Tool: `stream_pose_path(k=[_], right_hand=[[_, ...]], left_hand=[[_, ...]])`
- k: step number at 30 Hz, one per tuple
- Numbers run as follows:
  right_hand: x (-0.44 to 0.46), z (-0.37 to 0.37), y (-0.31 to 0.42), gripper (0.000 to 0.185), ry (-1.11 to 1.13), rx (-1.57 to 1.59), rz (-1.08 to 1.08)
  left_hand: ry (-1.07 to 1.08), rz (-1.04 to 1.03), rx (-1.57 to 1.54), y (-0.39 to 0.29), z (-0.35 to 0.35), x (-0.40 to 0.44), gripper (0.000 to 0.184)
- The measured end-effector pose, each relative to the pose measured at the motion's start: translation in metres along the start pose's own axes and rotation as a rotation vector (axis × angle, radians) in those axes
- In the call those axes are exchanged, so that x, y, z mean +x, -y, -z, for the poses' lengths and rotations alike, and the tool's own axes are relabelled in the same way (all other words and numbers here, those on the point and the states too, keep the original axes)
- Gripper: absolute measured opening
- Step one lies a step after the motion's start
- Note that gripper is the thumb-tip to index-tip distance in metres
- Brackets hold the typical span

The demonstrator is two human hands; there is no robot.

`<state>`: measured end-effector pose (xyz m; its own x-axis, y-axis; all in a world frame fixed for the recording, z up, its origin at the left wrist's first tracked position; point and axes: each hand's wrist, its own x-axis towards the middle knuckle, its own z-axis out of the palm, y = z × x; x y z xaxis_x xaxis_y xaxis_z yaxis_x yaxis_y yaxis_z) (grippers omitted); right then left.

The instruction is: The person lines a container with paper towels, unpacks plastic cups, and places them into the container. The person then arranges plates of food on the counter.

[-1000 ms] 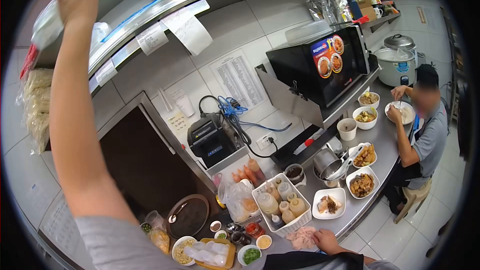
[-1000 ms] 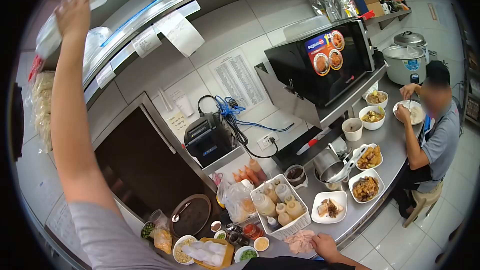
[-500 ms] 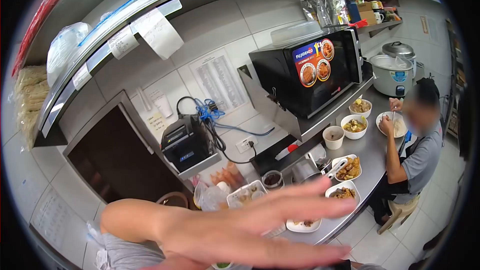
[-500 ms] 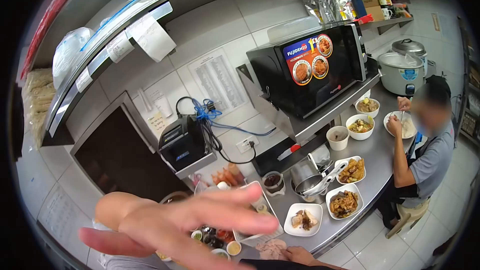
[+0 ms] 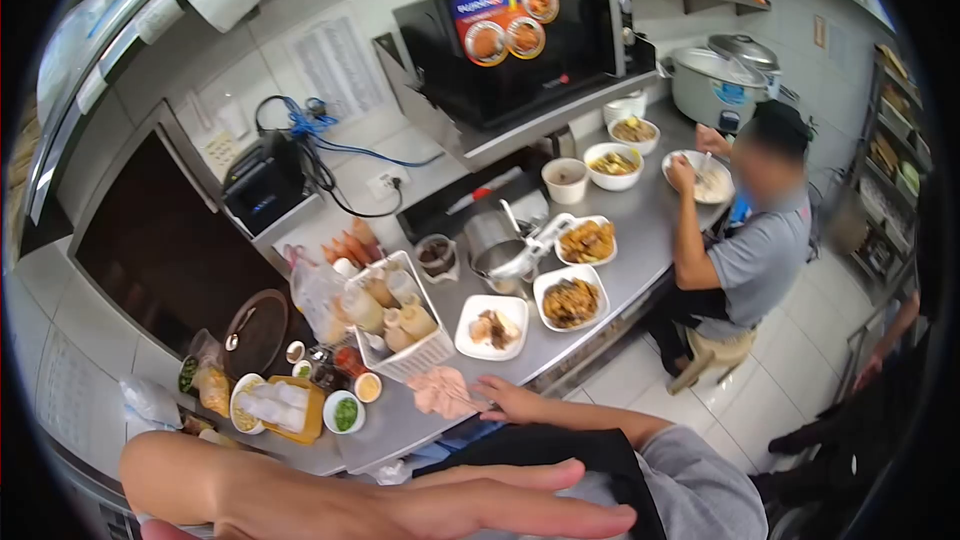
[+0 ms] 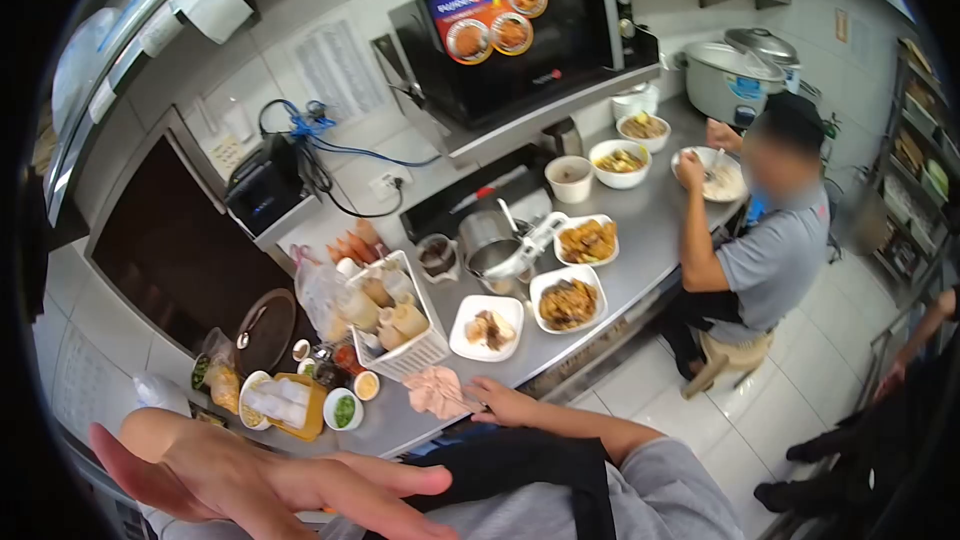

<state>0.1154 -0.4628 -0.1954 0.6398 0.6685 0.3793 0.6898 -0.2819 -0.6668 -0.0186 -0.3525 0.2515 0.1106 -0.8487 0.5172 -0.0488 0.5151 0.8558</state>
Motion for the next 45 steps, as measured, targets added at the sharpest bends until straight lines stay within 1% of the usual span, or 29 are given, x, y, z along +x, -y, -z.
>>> stream_pose_path(k=[6,7,9,10,11,12,13,14,15,17,18,20,21,23,24,25,27,28,30,31,33,34,35,37,40,41,42,44,45], right_hand=[[-0.029,0.004,-0.015,0.073,0.103,-0.037,-0.044],[-0.036,0.007,-0.019,0.069,0.114,-0.025,-0.056],[-0.051,0.013,-0.024,0.064,0.099,0.137,-0.067],[-0.062,0.019,-0.025,0.059,0.08,0.163,-0.083],[-0.076,0.023,-0.026,0.057,0.026,0.128,-0.072],[-0.093,0.028,-0.018,0.054,0.012,0.322,-0.296],[-0.111,0.037,-0.014,0.051,-0.005,0.506,-0.521],[-0.135,0.037,-0.022,0.051,0.005,0.51,-0.544],[-0.164,0.031,-0.029,0.043,-0.065,0.589,-0.7],[-0.219,0.024,-0.038,0.036,-0.224,0.697,-0.959],[-0.238,0.025,-0.04,0.035,-0.25,0.677,-1.042],[-0.274,0.025,-0.031,0.033,-0.242,0.588,-1.177],[-0.287,0.026,-0.026,0.032,-0.216,0.532,-1.225],[-0.303,0.027,-0.018,0.03,-0.136,0.429,-1.292],[-0.308,0.028,-0.015,0.029,-0.087,0.38,-1.314],[-0.311,0.028,-0.013,0.029,-0.038,0.339,-1.336],[-0.31,0.03,-0.01,0.027,0.053,0.279,-1.37],[-0.307,0.031,-0.009,0.027,0.091,0.257,-1.381],[-0.294,0.034,-0.01,0.026,0.142,0.221,-1.396],[-0.288,0.036,-0.011,0.025,0.144,0.206,-1.388],[-0.28,0.034,-0.026,0.022,0.083,0.155,-1.304],[-0.278,0.033,-0.032,0.018,0.008,0.112,-1.219],[-0.273,0.035,-0.035,0.018,0.0,0.108,-1.23],[-0.262,0.036,-0.036,0.016,-0.237,0.437,-1.258],[-0.235,0.039,-0.036,0.017,-0.319,0.415,-1.15],[-0.228,0.038,-0.035,0.019,-0.342,0.349,-1.104],[-0.22,0.034,-0.038,0.019,-0.38,0.527,-1.181],[-0.202,0.024,-0.044,0.019,-0.352,0.569,-1.169],[-0.191,0.021,-0.041,0.019,-0.354,0.598,-1.175]], left_hand=[[0.043,-0.111,-0.12,0.035,-0.02,-0.005,0.106],[0.053,-0.122,-0.15,0.035,-0.018,-0.007,0.107],[0.044,0.236,-0.084,0.02,-0.003,-0.027,0.108],[0.035,0.134,-0.138,0.033,0.007,-0.043,0.09],[-0.037,0.174,-0.108,0.04,0.016,-0.058,0.073],[-0.108,0.216,-0.08,0.047,0.025,-0.073,0.06],[-0.236,0.4,0.034,0.045,0.032,-0.087,0.048],[-0.326,0.47,0.205,0.058,0.04,-0.102,0.052],[-0.418,0.54,0.368,0.078,0.048,-0.119,0.057],[-0.374,0.847,0.923,0.11,0.064,-0.143,0.049],[-0.376,0.833,0.9,0.127,0.072,-0.157,0.049],[-0.317,1.133,1.167,0.17,0.081,-0.189,0.045],[-0.31,1.12,1.146,0.193,0.087,-0.208,0.045],[-0.58,1.1,1.315,0.238,0.103,-0.25,0.056],[-0.703,1.07,1.385,0.26,0.111,-0.27,0.071],[-0.716,1.086,1.364,0.278,0.114,-0.285,0.071],[-0.84,0.949,1.555,0.301,0.125,-0.301,0.071],[-0.863,0.964,1.542,0.308,0.128,-0.308,0.071],[-0.85,0.927,1.665,0.317,0.128,-0.313,0.057],[-0.865,0.929,1.661,0.319,0.134,-0.316,0.057],[-0.992,0.832,1.509,0.322,0.14,-0.324,0.044],[-0.988,0.829,1.5,0.323,0.143,-0.328,0.044],[-1.058,0.745,1.474,0.322,0.147,-0.329,0.037],[-1.116,0.663,1.436,0.324,0.151,-0.325,0.032],[-1.191,0.641,1.5,0.317,0.151,-0.32,0.018],[-1.21,0.66,1.518,0.315,0.148,-0.32,0.018],[-1.198,0.693,1.494,0.312,0.147,-0.32,0.019],[-1.193,0.739,1.482,0.306,0.143,-0.315,0.021],[-1.216,0.646,1.46,0.301,0.139,-0.308,0.024]])
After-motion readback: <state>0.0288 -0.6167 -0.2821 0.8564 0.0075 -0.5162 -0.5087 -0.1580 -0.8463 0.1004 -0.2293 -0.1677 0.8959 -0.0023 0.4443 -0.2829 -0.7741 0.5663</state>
